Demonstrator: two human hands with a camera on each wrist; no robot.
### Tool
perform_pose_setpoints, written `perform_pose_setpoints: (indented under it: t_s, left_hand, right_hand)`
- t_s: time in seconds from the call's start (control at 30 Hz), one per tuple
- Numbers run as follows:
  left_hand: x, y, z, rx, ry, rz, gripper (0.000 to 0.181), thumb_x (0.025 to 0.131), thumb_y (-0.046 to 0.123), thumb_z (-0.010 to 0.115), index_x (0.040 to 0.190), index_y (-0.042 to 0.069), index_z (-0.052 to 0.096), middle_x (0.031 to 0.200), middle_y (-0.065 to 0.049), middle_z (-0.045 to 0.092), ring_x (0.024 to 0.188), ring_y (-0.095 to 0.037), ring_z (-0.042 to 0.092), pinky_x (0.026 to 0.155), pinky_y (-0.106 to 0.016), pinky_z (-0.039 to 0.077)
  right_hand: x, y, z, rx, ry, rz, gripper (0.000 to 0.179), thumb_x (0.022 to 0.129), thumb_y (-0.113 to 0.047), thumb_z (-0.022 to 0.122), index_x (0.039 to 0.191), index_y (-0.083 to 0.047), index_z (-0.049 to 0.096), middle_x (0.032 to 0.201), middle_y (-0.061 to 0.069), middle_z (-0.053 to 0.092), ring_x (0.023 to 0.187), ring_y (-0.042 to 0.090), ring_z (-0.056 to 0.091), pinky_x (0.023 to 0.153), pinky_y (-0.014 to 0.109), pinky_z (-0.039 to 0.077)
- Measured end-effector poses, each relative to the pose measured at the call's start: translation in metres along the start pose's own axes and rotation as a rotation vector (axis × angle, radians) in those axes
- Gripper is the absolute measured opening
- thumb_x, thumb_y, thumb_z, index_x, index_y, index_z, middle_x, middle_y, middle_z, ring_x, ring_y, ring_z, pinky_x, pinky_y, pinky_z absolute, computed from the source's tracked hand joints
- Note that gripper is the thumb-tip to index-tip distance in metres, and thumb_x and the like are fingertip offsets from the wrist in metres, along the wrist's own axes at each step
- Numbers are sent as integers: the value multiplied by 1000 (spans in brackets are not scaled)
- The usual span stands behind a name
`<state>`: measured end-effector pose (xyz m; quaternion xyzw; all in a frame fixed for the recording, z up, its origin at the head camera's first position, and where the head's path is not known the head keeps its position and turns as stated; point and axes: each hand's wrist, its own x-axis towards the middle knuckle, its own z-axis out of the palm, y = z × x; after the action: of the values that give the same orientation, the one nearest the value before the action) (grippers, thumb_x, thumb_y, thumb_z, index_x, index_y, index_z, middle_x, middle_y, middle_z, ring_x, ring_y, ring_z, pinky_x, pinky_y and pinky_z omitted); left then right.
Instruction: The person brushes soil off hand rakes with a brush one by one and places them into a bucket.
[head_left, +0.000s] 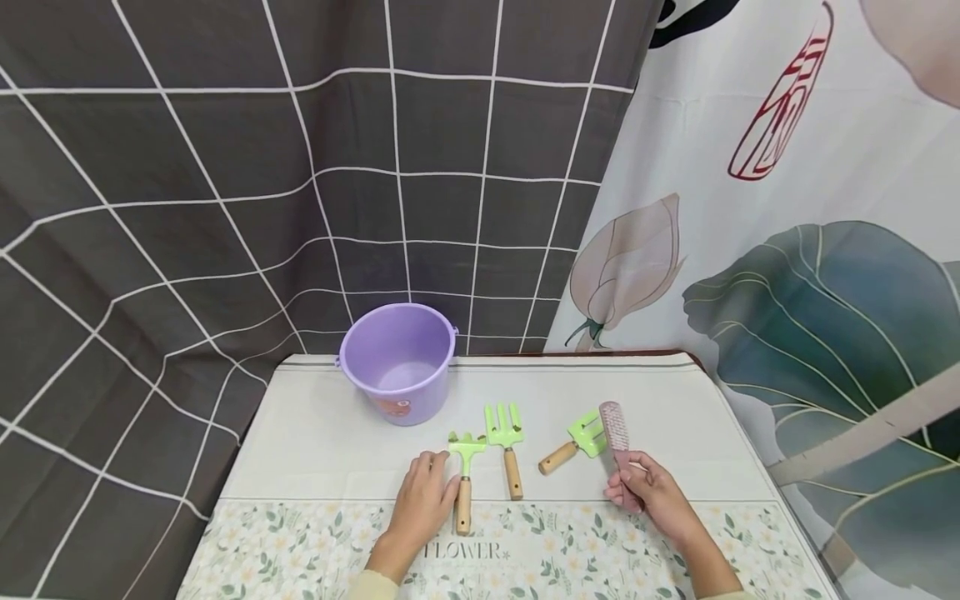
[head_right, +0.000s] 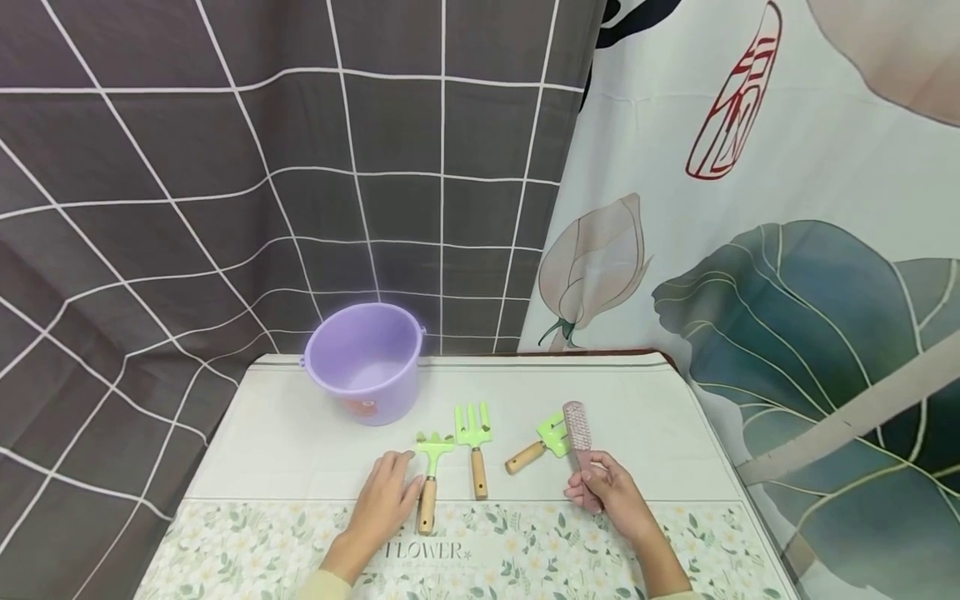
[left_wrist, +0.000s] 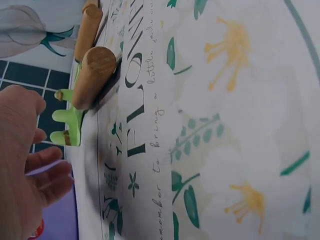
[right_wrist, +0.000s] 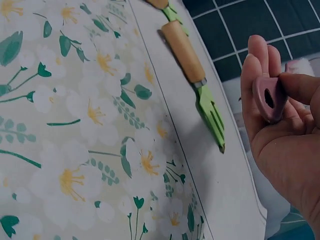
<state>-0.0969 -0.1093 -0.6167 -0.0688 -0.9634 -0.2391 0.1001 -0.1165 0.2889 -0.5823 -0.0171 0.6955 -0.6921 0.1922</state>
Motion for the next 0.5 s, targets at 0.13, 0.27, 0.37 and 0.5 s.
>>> perform_pose_setpoints:
  t_s: [0.13,0.27,0.37,0.5]
  left_hand:
    - [-2,0,-3,7,-33,-56,44,99,31,68,132,4,61,112,-10,61,100,-26,61,87,-45,56]
    - [-3,2,-4,-10,-50,-121,44,97,33,70,129,4,62,106,-11,65,95,-28,66,79,-44,60]
    - [-2,5,-4,-57,-60,-178,44,95,32,73,127,4,63,98,-8,66,83,-25,68,70,-41,59]
    - [1,10,-3,-147,-98,-267,46,94,34,73,127,3,62,80,1,58,64,-13,56,55,-31,49]
  right_hand:
    - [0,1,3,55,-54,-37,31,111,-13,45,133,7,37,101,-1,75,91,9,75,68,20,59]
    - [-1,0,6,96,-87,-43,19,111,-13,46,126,-2,42,105,1,77,93,10,76,70,21,61]
    - [-1,-1,9,114,-98,-40,19,111,-12,45,126,-3,41,107,0,77,94,11,76,80,27,64]
    - [-1,-1,12,104,-83,-34,24,111,-14,45,129,1,38,105,-2,76,92,10,75,81,26,64]
